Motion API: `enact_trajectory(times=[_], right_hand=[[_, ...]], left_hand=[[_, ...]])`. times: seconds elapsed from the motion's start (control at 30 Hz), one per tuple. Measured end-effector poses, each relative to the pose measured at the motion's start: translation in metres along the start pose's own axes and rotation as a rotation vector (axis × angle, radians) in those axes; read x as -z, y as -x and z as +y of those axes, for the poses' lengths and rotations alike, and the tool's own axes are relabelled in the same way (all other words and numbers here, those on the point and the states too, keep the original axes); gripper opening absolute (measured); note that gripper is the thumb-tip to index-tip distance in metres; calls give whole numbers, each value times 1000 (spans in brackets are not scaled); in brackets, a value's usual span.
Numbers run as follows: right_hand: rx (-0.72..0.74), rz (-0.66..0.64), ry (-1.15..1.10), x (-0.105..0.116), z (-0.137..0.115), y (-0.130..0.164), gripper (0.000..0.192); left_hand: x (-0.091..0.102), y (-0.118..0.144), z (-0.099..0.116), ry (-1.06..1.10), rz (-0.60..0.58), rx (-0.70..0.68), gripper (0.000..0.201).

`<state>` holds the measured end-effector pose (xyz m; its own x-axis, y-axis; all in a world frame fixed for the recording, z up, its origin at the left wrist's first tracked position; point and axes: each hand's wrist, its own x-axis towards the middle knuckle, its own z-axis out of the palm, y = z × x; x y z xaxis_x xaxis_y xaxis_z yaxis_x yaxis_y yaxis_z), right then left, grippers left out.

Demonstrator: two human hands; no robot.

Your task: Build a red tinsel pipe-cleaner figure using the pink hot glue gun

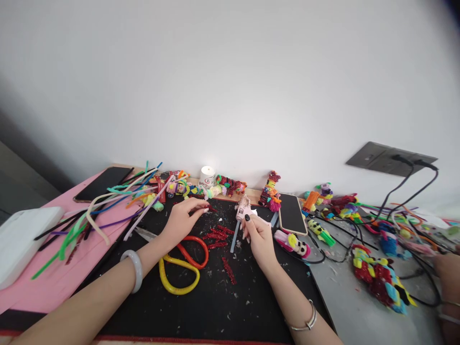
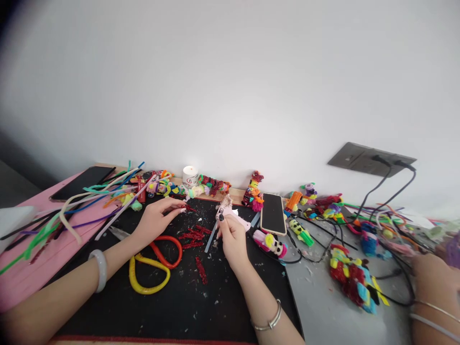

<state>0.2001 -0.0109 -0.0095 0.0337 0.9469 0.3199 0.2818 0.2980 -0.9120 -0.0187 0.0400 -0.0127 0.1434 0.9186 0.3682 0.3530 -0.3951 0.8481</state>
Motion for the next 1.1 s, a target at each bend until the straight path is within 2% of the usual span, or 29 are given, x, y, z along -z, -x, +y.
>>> enact_trajectory(times=[0.13,0.23,0.33,0.47,0.63,0.8,0.93,1.1], right_hand=[[61,3,69,1,-3,-2,22],[52,12,85,1,-5,-2,16],[77,13,107,0,-8,-1,29],[89,-8,90,-2,-8,1,23],[48,-26,58,-6,-6,3,34],[14,-27,37,-7,-5,4,26],[29,-23,21,-7,-6,4,10],[19,-91,54,-8,-7,5,8]], left_hand=[[-2,-2,0,380,18,272,25],[-3,-2,0,537,10,347,31],[-4,-1,2,561,-23,353,33],[-4,2,8,576,-91,349,33],[-4,3,13,552,-160,329,29],[-5,4,16,559,-188,342,26],[-5,5,18,560,-221,342,24],[-8,8,18,510,-280,305,20]])
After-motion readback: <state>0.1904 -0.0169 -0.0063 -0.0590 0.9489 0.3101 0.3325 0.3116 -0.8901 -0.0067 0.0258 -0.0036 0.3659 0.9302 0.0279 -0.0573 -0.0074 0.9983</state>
